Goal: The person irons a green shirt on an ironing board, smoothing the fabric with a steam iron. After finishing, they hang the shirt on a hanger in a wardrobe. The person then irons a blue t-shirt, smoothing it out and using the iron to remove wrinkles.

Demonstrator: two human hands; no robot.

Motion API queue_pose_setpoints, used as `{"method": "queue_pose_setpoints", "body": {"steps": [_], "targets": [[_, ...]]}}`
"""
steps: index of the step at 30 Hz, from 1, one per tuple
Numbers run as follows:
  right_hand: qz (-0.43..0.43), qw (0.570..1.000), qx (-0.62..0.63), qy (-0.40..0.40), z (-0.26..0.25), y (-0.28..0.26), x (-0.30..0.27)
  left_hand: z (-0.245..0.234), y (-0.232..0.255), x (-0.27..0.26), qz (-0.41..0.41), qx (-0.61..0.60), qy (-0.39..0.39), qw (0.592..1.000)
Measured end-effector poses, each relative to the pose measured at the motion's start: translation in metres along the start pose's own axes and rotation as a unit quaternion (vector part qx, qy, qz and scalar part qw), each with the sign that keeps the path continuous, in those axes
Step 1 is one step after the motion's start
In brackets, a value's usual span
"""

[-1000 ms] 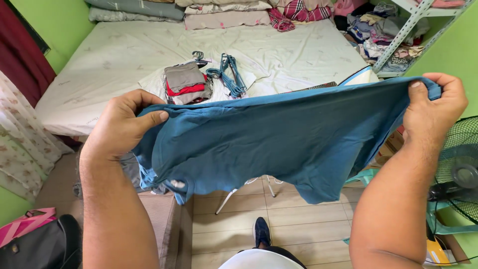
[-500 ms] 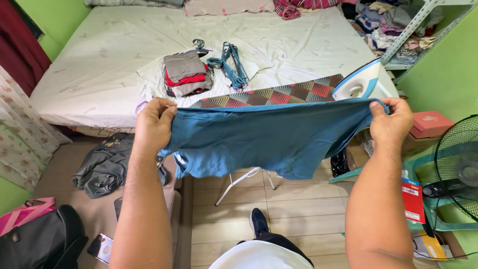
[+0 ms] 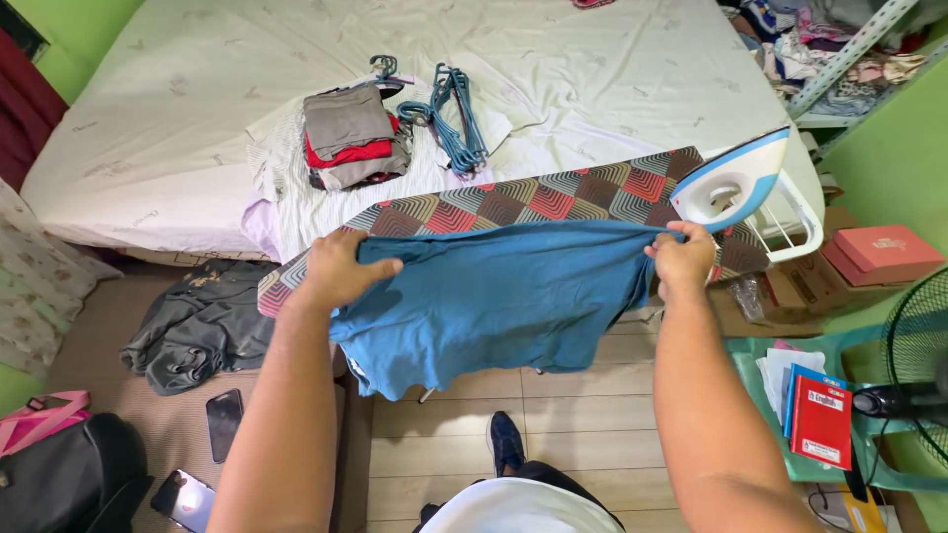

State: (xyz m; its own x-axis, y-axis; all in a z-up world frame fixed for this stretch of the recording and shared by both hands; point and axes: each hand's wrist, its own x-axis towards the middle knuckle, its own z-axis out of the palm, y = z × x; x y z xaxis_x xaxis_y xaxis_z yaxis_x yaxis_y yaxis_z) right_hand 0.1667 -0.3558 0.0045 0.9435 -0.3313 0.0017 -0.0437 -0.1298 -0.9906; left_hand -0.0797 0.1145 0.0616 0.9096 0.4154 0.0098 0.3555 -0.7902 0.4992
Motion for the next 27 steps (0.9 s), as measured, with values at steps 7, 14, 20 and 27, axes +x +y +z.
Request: {"method": "queue_pose_setpoints", "body": {"steps": [7,14,20,27], "targets": [[0.004,0.998,-0.027,-0.058,0.028,0.044,0.026,0.11,-0.041,0.0,-0.024,0.133,0.013,0.991],[0.011,0.997,-0.075,-0.031,0.041,0.057,0.032,0.138,-0.044,-0.002,-0.077,0.007,0.169,0.983],[0.025,0.999,-0.023,0.02,0.047,0.079,0.046,0.125,-0.016,0.005,-0.165,-0.013,0.155,0.974],[-0.058,0.996,-0.068,0.005,0.045,0.106,0.049,0.134,-0.015,0.011,-0.247,0.058,0.168,0.953]]}}
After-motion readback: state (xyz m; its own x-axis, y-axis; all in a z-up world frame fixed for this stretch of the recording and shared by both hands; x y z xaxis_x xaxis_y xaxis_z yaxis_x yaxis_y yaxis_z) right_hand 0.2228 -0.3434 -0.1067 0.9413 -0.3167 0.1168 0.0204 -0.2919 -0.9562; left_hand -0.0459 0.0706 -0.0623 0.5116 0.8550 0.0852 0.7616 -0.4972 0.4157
